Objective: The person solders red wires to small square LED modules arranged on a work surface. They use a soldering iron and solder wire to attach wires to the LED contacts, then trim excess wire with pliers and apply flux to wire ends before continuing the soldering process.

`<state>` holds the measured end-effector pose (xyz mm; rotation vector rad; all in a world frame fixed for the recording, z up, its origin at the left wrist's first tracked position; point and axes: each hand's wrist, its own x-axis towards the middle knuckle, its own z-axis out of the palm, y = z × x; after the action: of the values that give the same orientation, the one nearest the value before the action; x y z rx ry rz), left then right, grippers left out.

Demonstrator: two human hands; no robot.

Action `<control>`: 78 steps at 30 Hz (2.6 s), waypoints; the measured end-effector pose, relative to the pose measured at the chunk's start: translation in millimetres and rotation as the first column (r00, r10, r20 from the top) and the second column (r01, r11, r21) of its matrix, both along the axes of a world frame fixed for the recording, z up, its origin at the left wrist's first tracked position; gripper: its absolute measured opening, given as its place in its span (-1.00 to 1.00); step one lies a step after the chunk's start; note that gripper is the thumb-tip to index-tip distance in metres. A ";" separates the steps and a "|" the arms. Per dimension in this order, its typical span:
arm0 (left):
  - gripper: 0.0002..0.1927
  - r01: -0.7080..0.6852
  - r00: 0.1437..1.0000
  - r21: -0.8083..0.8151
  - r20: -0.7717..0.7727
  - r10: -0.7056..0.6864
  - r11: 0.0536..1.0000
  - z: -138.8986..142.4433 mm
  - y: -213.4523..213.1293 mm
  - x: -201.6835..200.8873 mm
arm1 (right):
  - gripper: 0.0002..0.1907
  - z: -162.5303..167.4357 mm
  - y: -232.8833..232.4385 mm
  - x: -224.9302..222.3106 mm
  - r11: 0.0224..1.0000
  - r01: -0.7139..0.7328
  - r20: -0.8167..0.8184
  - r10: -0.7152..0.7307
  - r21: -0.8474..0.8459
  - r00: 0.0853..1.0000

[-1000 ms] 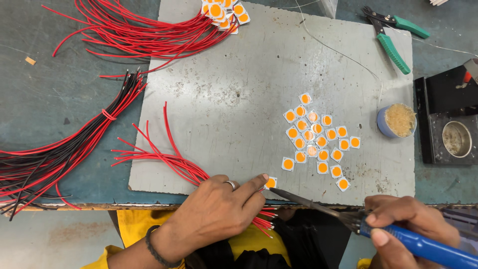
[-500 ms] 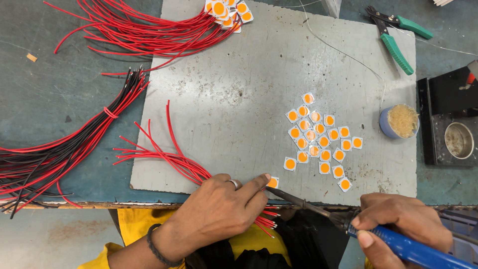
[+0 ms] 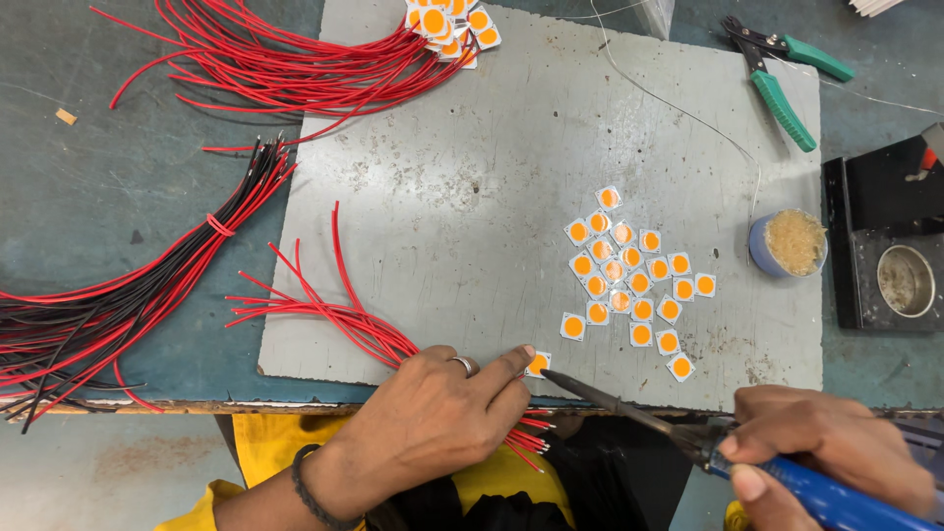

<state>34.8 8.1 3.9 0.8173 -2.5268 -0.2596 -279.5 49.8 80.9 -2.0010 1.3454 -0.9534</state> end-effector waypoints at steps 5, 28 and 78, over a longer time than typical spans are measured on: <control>-0.86 -0.012 1.000 -0.011 -0.008 0.012 1.000 0.6 0.7 -1.0 | -0.93 -6.6 -1.8 1.8 0.997 -0.073 0.074 0.075 -0.034 0.994; -0.88 0.020 0.999 0.021 0.034 -0.021 1.000 2.5 -1.6 -2.9 | -0.90 -3.9 -1.2 17.7 1.000 0.018 0.079 -0.020 0.021 0.997; -0.86 0.036 0.995 0.006 0.092 -0.036 0.999 7.3 -2.7 -2.6 | -0.87 -11.1 -1.4 -4.8 0.997 -0.007 0.058 0.002 0.082 0.998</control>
<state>32.3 5.4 11.2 0.8031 -2.6296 -0.2449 -284.3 48.4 69.7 -1.9005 1.3265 -0.9317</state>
